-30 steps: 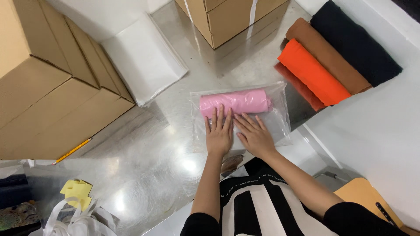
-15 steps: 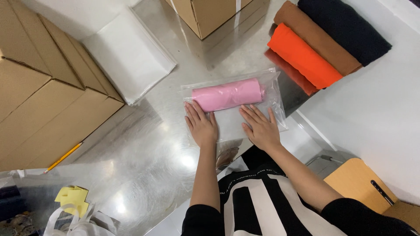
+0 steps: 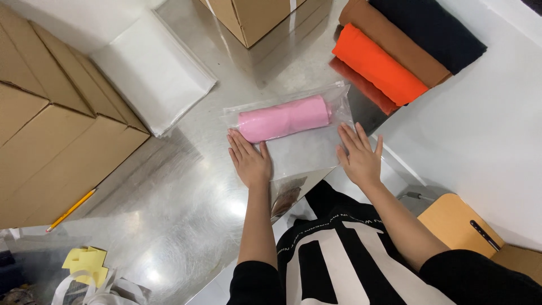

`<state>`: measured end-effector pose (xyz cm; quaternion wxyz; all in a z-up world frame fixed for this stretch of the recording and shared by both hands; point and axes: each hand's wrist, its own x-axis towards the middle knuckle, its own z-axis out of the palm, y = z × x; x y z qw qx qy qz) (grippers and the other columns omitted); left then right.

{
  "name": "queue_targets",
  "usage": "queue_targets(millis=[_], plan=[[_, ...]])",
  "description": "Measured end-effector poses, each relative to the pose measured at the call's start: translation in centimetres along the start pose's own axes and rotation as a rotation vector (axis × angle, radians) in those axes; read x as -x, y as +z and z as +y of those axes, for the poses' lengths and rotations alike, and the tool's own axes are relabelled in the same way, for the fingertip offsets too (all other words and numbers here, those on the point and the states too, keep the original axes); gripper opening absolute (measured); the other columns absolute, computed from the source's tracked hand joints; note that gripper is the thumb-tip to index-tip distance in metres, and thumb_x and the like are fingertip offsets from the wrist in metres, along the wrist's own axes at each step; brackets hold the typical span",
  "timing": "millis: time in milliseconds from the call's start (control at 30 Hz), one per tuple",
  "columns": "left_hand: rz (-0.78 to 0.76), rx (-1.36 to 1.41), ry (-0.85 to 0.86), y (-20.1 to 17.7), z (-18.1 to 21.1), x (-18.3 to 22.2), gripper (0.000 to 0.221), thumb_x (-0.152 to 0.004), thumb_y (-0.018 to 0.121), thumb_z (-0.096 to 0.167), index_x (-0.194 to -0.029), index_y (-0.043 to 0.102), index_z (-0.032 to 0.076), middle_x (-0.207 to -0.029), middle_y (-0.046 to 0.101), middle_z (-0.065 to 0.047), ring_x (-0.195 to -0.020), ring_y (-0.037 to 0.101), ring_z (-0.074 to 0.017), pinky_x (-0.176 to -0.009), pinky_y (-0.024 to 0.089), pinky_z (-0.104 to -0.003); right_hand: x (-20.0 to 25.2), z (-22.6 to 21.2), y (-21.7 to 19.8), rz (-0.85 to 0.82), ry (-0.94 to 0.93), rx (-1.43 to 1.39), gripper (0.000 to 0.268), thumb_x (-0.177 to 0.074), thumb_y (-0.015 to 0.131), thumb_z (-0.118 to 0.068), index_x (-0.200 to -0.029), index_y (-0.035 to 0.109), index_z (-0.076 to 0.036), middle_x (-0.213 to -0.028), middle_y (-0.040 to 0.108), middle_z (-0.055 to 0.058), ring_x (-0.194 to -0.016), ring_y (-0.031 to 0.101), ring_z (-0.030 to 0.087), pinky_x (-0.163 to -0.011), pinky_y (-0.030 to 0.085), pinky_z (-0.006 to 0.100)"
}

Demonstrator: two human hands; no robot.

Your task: The person wraps a pink rolled cloth and an orange rolled cloth individually in clear plastic bags on a metal table. The person then opens a cardboard box and places the wrapped items inside before closing the box.

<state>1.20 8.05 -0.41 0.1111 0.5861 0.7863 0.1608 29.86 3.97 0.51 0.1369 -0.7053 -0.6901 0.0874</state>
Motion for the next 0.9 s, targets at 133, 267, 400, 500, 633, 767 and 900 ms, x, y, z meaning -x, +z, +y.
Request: queue_targets(millis=[133,267,400,500,633,767,900], plan=[[0.013,-0.018,-0.007,0.2,0.0,0.1,0.086,-0.111,0.041,0.051,-0.17,0.007,-0.001,-0.179,0.011,-0.02,-0.167,0.008,-0.0335,-0.136,0.008,-0.049,-0.6,0.5,0.5,0.011,0.019,-0.014,0.05,-0.113,0.046,-0.038,-0.163,0.047,-0.033,-0.173,0.039,-0.013,-0.164,0.023,0.016,-0.128,0.0,0.067],[0.033,-0.006,-0.009,0.6,-0.1,0.1,0.086,-0.11,0.043,0.05,-0.17,0.008,0.0,-0.179,0.011,-0.019,-0.167,0.009,-0.0331,-0.135,0.009,-0.049,-3.9,1.3,0.5,0.092,0.113,-0.111,0.03,-0.108,0.063,-0.037,-0.136,0.069,-0.028,-0.142,0.062,-0.007,-0.143,0.046,0.018,-0.119,0.017,0.062],[0.075,0.015,0.001,0.9,-0.3,0.0,0.087,-0.108,0.048,0.049,-0.171,0.01,0.002,-0.18,0.012,-0.018,-0.166,0.011,-0.034,-0.135,0.012,-0.05,-7.5,-1.9,-2.2,0.311,-0.034,-0.271,0.036,-0.096,0.078,-0.036,-0.13,0.069,-0.026,-0.13,0.059,-0.001,-0.124,0.057,0.026,-0.104,0.036,0.05],[0.12,0.046,0.008,0.5,-0.2,0.3,0.088,-0.106,0.054,0.049,-0.17,0.014,0.003,-0.179,0.013,-0.019,-0.165,0.013,-0.0362,-0.133,0.016,-0.051,-11.0,-4.3,-2.0,0.169,-0.242,-0.249,0.058,-0.083,0.086,-0.035,-0.137,0.067,-0.026,-0.141,0.058,-0.001,-0.138,0.052,0.027,-0.111,0.036,0.051],[0.143,0.052,-0.003,0.2,0.0,0.3,0.088,-0.106,0.055,0.05,-0.17,0.016,0.005,-0.178,0.014,-0.019,-0.165,0.015,-0.0364,-0.133,0.017,-0.052,-15.6,-8.3,-3.0,-0.145,-0.319,-0.272,0.057,-0.095,0.076,-0.052,-0.145,0.063,-0.028,-0.148,0.055,0.0,-0.146,0.048,0.028,-0.122,0.024,0.06],[0.067,0.033,-0.019,-0.2,0.0,0.2,0.085,-0.108,0.049,0.052,-0.171,0.012,0.008,-0.179,0.009,-0.018,-0.165,0.009,-0.0377,-0.132,0.014,-0.057,-18.0,-12.1,-6.1,-0.53,-0.268,-0.124,0.078,-0.096,0.059,-0.073,-0.156,0.054,-0.023,-0.159,0.052,0.009,-0.151,0.043,0.031,-0.122,0.025,0.06],[0.002,0.016,-0.047,-0.6,0.2,-0.2,0.084,-0.108,0.045,0.056,-0.172,0.011,0.013,-0.179,0.007,-0.015,-0.166,0.006,-0.0361,-0.132,0.011,-0.058,-19.1,-13.5,-7.4,-0.659,-0.139,-0.027,0.093,-0.087,0.062,-0.083,-0.16,0.049,-0.026,-0.163,0.048,0.009,-0.152,0.039,0.031,-0.119,0.028,0.062]])
